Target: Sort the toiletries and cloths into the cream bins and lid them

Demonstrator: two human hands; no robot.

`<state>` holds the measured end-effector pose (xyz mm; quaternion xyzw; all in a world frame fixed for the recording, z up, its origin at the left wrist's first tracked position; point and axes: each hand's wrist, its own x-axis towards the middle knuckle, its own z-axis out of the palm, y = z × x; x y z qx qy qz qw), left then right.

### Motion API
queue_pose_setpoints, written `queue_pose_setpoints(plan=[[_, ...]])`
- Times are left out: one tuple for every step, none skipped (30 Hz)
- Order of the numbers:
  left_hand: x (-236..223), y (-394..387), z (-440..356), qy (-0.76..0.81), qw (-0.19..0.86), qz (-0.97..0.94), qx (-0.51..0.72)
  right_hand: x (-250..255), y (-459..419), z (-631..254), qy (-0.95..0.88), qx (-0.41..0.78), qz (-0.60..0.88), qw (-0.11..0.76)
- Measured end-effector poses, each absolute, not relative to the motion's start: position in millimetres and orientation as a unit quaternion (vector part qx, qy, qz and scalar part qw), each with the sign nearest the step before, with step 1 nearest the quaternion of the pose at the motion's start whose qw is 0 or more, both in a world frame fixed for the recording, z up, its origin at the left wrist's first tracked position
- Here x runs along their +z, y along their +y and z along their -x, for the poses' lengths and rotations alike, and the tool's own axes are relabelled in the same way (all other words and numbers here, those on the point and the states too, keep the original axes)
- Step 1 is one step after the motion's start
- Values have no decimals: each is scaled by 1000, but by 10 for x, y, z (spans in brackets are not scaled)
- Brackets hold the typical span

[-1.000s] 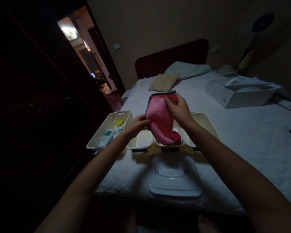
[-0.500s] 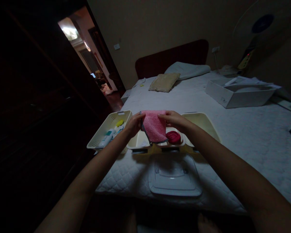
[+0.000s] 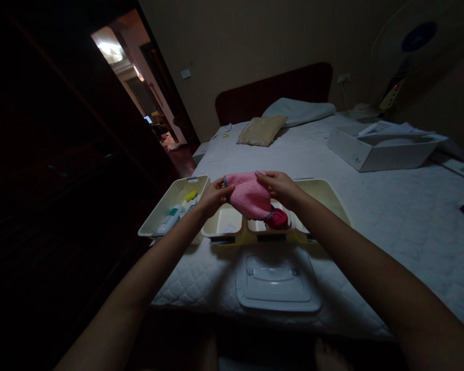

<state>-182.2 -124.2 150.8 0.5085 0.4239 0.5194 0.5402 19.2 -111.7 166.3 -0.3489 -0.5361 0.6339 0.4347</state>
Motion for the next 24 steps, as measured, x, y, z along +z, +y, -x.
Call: queue_pose_setpoints(plan=[[1512, -1242, 1824, 420, 546, -504, 521, 1670, -1126, -184, -521, 651, 345, 432], [1512, -1240, 1827, 418, 551, -500, 522, 1679, -1135, -177, -509, 661, 346, 429], [1508, -1237, 1831, 417, 554, -497, 521, 1688, -1144, -170, -501, 665, 351, 427], [1501, -1234, 1835, 416, 556, -497, 520, 1698, -1152, -166, -499, 666, 355, 426], [1494, -1230, 1838, 416, 556, -498, 518, 1705, -1156, -163, -500, 663, 358, 427], [1487, -1226, 1842, 416, 555, -499, 518, 1710, -1158, -163, -502, 660, 359, 428], [1481, -1224, 1846, 416, 554, -500, 520, 1711, -1155, -165, -505, 657, 360, 429], [1479, -1224, 1849, 416, 552, -501, 521, 1707, -1149, -169, -507, 653, 363, 431], [1479, -1225, 1852, 417, 550, -501, 523, 1699, -1139, -174, -509, 649, 367, 431], [1481, -1227, 1854, 418, 547, -501, 524, 1688, -1126, -180, -511, 643, 372, 431], [1485, -1230, 1855, 421, 544, -502, 524, 1673, -1111, -186, -514, 638, 380, 430], [1490, -1233, 1855, 425, 541, -502, 524, 1656, -1095, -192, -516, 632, 387, 429], [1493, -1236, 1856, 430, 538, -501, 525, 1638, -1078, -198, -518, 627, 393, 428], [1496, -1237, 1855, 434, 534, -500, 525, 1619, -1063, -202, -521, 623, 397, 428], [1498, -1237, 1855, 437, 532, -499, 526, 1601, -1050, -206, -523, 620, 399, 428], [1500, -1236, 1855, 437, 531, -498, 528, 1586, -1039, -208, -525, 619, 397, 428], [1501, -1234, 1854, 436, 531, -497, 529, 1574, -1031, -209, -527, 618, 395, 429], [1504, -1231, 1855, 434, 532, -497, 531, 1567, -1027, -210, -528, 618, 392, 432], [1506, -1227, 1855, 431, 533, -497, 532, 1566, -1026, -209, -528, 617, 388, 436], [1509, -1223, 1857, 430, 535, -497, 532, 1568, -1026, -208, -528, 617, 382, 441], [1512, -1218, 1860, 430, 536, -495, 532, 1575, -1027, -207, -527, 617, 376, 448], [1515, -1212, 1864, 431, 536, -493, 533, 1583, -1028, -206, -527, 617, 370, 453], [1516, -1206, 1870, 432, 535, -489, 536, 1591, -1026, -205, -525, 616, 367, 458], [1517, -1200, 1876, 433, 533, -487, 540, 1598, -1022, -203, -522, 616, 368, 462]])
